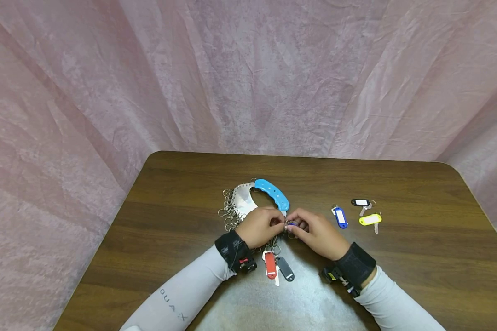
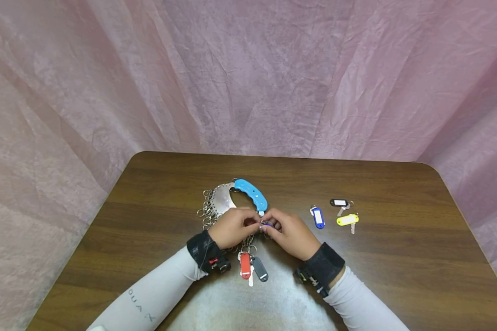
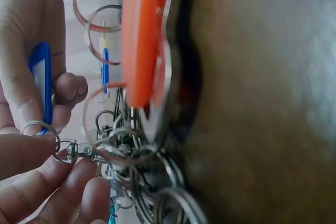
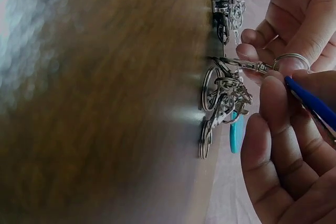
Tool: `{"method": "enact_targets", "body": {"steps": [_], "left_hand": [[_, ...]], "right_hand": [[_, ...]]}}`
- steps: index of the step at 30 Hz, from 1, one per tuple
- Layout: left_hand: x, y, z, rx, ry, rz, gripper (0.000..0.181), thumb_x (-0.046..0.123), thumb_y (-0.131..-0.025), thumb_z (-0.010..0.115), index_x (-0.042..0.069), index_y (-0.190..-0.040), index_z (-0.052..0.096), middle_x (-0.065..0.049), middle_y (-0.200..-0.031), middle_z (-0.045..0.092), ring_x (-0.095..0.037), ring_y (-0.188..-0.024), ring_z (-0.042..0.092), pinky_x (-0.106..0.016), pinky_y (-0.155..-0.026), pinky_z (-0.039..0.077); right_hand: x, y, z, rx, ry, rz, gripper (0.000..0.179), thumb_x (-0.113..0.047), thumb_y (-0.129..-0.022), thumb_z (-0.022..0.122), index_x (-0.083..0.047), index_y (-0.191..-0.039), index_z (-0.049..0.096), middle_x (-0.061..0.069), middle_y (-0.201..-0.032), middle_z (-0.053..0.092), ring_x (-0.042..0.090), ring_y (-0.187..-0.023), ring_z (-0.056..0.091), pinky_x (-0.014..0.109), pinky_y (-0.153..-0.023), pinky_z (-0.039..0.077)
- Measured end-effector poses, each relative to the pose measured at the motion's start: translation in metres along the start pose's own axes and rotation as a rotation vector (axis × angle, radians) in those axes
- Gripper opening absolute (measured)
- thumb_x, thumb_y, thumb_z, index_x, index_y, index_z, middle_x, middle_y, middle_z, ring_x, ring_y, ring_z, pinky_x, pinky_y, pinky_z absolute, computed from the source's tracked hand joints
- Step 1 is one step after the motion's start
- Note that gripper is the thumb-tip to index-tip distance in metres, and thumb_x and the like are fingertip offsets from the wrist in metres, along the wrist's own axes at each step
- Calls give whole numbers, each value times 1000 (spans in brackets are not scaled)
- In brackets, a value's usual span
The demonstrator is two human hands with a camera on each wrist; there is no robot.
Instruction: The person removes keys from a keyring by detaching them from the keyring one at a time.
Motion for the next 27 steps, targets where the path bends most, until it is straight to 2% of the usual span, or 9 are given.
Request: {"method": "enact_targets", "body": {"steps": [5, 12, 21, 27], "left_hand": [[-1, -1, 2, -8, 11, 6, 6, 18, -92, 67, 16, -92, 73, 6, -83, 65, -5, -74, 58, -19, -69, 45], [3, 2, -1, 13, 20, 33, 6, 16, -91, 68, 16, -89, 73, 5, -84, 66, -7, -76, 60, -21, -71, 47], [6, 2, -3, 33, -24, 78, 5, 15, -91, 71, 13, -88, 74, 3, -85, 68, -9, -79, 60, -25, -74, 49], [7, 3, -2, 19, -34, 85, 5, 16, -91, 72, 14, -87, 74, 4, -87, 69, -10, -82, 63, -26, -76, 50]], "right_hand": [[-2, 0, 0, -12, -3, -12, 9, -14, -94, 71, -16, -103, 68, -5, -87, 70, 3, -78, 64, 24, -70, 55], [-1, 0, 1, -12, 6, -11, 9, -14, -94, 72, -15, -102, 68, -6, -86, 70, 3, -77, 64, 23, -69, 55], [0, 0, 0, -11, 27, 6, 8, -16, -94, 71, -16, -102, 69, -8, -84, 69, 1, -74, 62, 21, -67, 53], [2, 0, 0, -18, 29, 11, 9, -15, -94, 71, -15, -102, 70, -8, -85, 70, 0, -75, 63, 21, -68, 53]]}}
Point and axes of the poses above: each hand's wrist, its own y-axis away from the middle knuckle, its own z-axis out of the palm, x = y × z, the point moved 6 cm from there along -y, towards the middle knuckle
